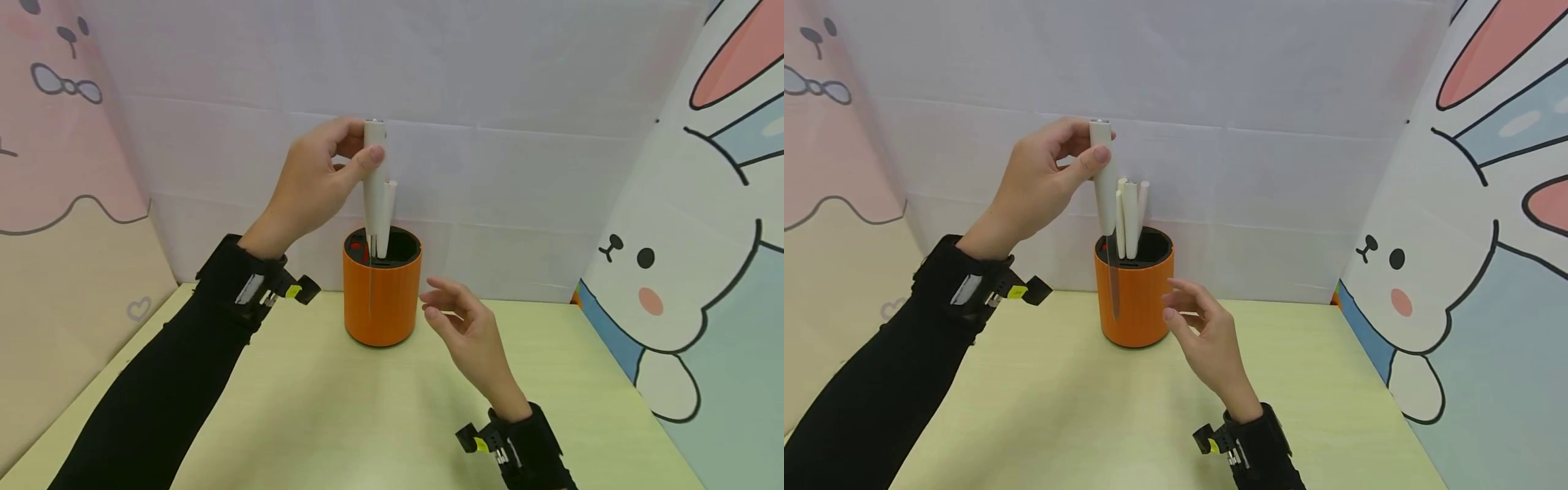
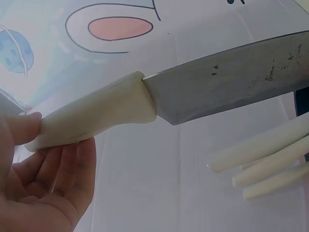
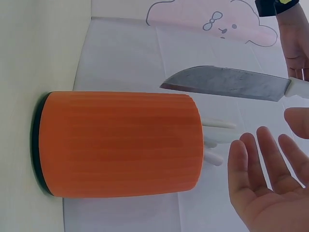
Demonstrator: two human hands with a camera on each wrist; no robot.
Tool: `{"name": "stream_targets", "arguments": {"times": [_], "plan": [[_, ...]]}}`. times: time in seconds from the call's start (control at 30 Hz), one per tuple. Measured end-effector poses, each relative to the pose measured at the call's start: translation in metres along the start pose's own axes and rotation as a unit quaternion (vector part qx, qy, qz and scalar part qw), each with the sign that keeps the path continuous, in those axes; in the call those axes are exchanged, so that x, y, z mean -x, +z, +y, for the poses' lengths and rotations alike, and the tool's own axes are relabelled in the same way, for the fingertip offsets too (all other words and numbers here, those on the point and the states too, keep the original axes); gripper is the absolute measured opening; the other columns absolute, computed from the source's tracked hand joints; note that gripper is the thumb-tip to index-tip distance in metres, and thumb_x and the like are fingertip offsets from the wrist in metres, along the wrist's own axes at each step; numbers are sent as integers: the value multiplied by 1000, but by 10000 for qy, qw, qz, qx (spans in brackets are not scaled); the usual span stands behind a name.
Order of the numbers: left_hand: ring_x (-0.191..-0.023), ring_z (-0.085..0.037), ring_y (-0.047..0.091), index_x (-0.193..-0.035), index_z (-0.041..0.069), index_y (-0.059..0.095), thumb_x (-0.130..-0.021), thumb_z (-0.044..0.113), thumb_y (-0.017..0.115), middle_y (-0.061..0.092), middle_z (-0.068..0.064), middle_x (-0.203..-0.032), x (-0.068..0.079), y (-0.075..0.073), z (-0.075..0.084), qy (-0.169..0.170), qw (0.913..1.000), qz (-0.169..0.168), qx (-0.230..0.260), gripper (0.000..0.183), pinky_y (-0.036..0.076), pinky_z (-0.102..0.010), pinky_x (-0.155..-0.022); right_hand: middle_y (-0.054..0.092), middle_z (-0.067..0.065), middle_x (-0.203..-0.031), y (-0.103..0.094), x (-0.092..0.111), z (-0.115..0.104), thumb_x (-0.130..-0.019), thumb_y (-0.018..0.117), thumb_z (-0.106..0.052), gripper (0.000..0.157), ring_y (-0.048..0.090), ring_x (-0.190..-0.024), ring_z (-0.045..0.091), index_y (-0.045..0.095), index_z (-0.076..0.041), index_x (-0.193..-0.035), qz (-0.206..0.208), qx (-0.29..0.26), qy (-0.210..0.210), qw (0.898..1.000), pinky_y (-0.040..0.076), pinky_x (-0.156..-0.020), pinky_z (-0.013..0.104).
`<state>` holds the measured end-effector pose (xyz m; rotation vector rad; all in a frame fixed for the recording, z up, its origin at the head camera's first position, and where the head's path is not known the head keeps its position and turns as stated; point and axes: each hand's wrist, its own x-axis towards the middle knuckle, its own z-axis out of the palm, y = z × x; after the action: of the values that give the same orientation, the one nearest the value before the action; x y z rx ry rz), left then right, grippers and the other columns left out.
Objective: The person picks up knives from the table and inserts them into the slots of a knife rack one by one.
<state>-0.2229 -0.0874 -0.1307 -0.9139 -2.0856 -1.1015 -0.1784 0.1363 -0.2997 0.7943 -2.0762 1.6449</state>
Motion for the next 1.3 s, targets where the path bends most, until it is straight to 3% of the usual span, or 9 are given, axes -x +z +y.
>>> {"name": "stream_targets", "arguments": {"times": [0.2, 0.53, 0.83, 0.97, 1.3], "plan": [[-85, -3, 55, -117, 10, 60, -97, 28, 59, 61, 6, -97, -26, -6, -27, 156, 9995, 123, -235, 27, 50, -25, -73, 61, 18, -109, -1, 1, 1, -92, 58, 5, 39, 59, -100, 31, 52, -3, -129, -13, 41, 4, 10000, 52, -86, 29], [-87, -7, 55, -120, 11, 59, -98, 29, 57, 59, 4, -102, -52, -16, -29, 85, 9984, 249, -493, 29, 51, -24, -75, 61, 12, -109, 0, 2, 1, -92, 59, 3, 38, 59, -99, 28, 53, -4, -129, 18, 91, 110, 9999, 52, -86, 29], [-91, -8, 54, -121, 8, 58, -98, 27, 57, 58, 2, -105, -60, -19, -26, 193, 9971, 335, -662, 29, 49, -22, -83, 61, 17, -109, 1, 1, 0, -92, 59, 2, 37, 59, -100, 27, 53, -4, -129, 19, 95, 99, 9999, 52, -86, 30], [-91, -7, 55, -120, 8, 59, -98, 27, 58, 58, 1, -105, -60, -15, -35, 283, 9967, 334, -680, 29, 49, -21, -82, 61, 14, -109, 1, 1, 2, -92, 59, 3, 38, 59, -100, 27, 53, -4, -129, 29, 92, 52, 9999, 52, -86, 30], [-92, -7, 55, -117, 8, 59, -98, 27, 57, 58, 2, -105, -52, -5, -60, 35, 9978, 185, -629, 28, 49, -22, -83, 61, 15, -110, 1, 0, 2, -92, 59, 4, 38, 59, -100, 27, 53, -4, -129, 40, 45, 2, 10000, 52, -86, 31]]}}
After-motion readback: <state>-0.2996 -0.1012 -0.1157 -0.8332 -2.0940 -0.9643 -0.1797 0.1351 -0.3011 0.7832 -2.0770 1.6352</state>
